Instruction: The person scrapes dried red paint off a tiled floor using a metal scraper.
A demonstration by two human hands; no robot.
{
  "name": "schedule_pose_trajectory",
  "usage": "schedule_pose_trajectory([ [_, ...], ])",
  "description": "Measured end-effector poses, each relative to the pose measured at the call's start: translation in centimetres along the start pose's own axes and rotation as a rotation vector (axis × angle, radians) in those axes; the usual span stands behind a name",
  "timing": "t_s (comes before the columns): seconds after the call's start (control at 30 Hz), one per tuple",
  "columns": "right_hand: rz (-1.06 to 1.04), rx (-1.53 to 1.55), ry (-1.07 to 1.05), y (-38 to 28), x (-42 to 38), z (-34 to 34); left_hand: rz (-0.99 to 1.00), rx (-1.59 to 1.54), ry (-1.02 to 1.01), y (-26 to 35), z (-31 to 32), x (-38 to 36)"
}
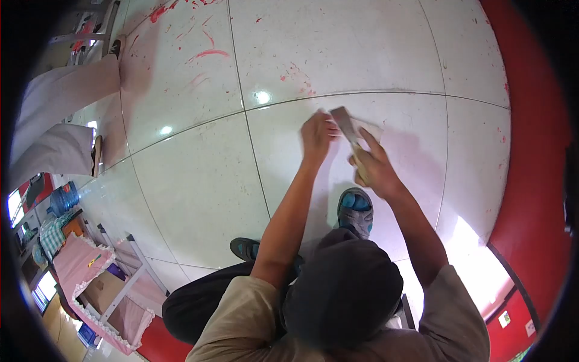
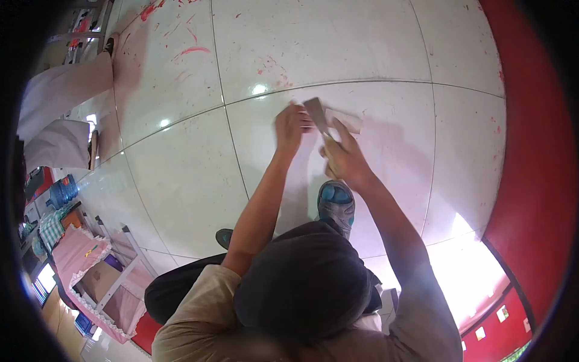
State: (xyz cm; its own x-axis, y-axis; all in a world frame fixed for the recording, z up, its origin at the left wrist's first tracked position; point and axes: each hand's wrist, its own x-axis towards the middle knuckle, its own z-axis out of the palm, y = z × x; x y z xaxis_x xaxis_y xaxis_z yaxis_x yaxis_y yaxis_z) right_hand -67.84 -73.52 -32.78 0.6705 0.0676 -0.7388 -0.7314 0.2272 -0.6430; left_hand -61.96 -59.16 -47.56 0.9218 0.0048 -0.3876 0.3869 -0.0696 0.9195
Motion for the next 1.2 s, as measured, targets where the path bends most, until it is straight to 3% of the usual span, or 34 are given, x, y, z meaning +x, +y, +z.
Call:
schedule_pose_trajectory([
  [0.03, -0.077, -0.006, 0.032, 0.9, -1.3, -1.7, 0.281, 0.314, 0.204, -0.5, -2.1, -1.6],
  [0.07, -0.150, -0.011, 0.067, 1.9, -2.1, -3.8, 0.366, 0.466, 0.419, -1.1, -4.3, -3.2],
  [0.1, -0.174, 0.041, 0.173, 3.0, -2.5, -6.0, 0.429, 0.838, 0.576, -1.8, -6.3, -4.4],
  [0.2, -0.164, 0.098, 0.367, 4.6, -3.9, -11.4, -0.081, 1.302, 0.690, -5.1, -6.3, -6.8],
  [0.27, -0.153, 0.059, 0.576, 5.8, -4.1, -12.2, -0.096, 1.360, 0.467, -2.5, -2.2, -7.3],
  [0.33, -0.143, 0.011, 0.602, 6.3, -4.5, -12.4, 0.322, 1.172, -0.132, -0.5, -0.9, -7.2],
  [0.4, -0.150, -0.029, 0.627, 6.9, -4.6, -12.8, 0.598, 0.689, -0.269, -1.2, -0.2, -6.2],
  [0.5, -0.138, -0.109, 0.671, 8.3, -4.4, -13.3, 1.077, 1.061, -0.847, -1.4, 0.3, -6.1],
  [0.6, -0.081, -0.298, 0.663, 9.8, -3.4, -13.3, 0.904, 1.209, -0.813, -0.6, 1.0, -3.7],
  [0.7, -0.036, -0.526, 0.607, 10.4, -5.1, -12.9, 0.665, 1.323, -0.332, 1.7, 0.0, 0.1],
  [0.73, -0.064, -0.644, 0.567, 9.5, -6.3, -11.9, 0.738, 1.283, -0.247, 1.1, -1.3, 1.2],
  [0.83, -0.188, -0.970, 0.536, 9.3, -5.8, -10.5, 0.719, 1.384, -0.268, 1.9, -6.3, 1.8],
  [0.87, -0.253, -1.036, 0.496, 9.7, -4.5, -10.7, 0.623, 1.413, -0.247, 1.5, -8.0, 1.8],
  [0.93, -0.137, -1.102, 0.488, 5.9, -1.3, -8.9, 0.573, 1.443, -0.129, 0.3, -11.5, 2.1],
  [0.97, -0.075, -1.134, 0.487, 4.6, -0.6, -8.3, 0.602, 1.514, -0.130, 0.7, -13.1, 2.0],
  [1.13, 0.104, -1.297, 0.357, 6.8, -4.2, -7.1, 0.884, 1.414, -0.791, 5.7, -21.9, 1.3],
  [1.17, 0.098, -1.310, 0.348, 6.9, -4.2, -7.1, 0.894, 1.354, -0.830, 7.1, -23.3, 0.8],
  [1.2, 0.092, -1.321, 0.342, 6.9, -4.1, -7.1, 0.702, 1.422, -0.863, 7.7, -25.2, 0.1],
])
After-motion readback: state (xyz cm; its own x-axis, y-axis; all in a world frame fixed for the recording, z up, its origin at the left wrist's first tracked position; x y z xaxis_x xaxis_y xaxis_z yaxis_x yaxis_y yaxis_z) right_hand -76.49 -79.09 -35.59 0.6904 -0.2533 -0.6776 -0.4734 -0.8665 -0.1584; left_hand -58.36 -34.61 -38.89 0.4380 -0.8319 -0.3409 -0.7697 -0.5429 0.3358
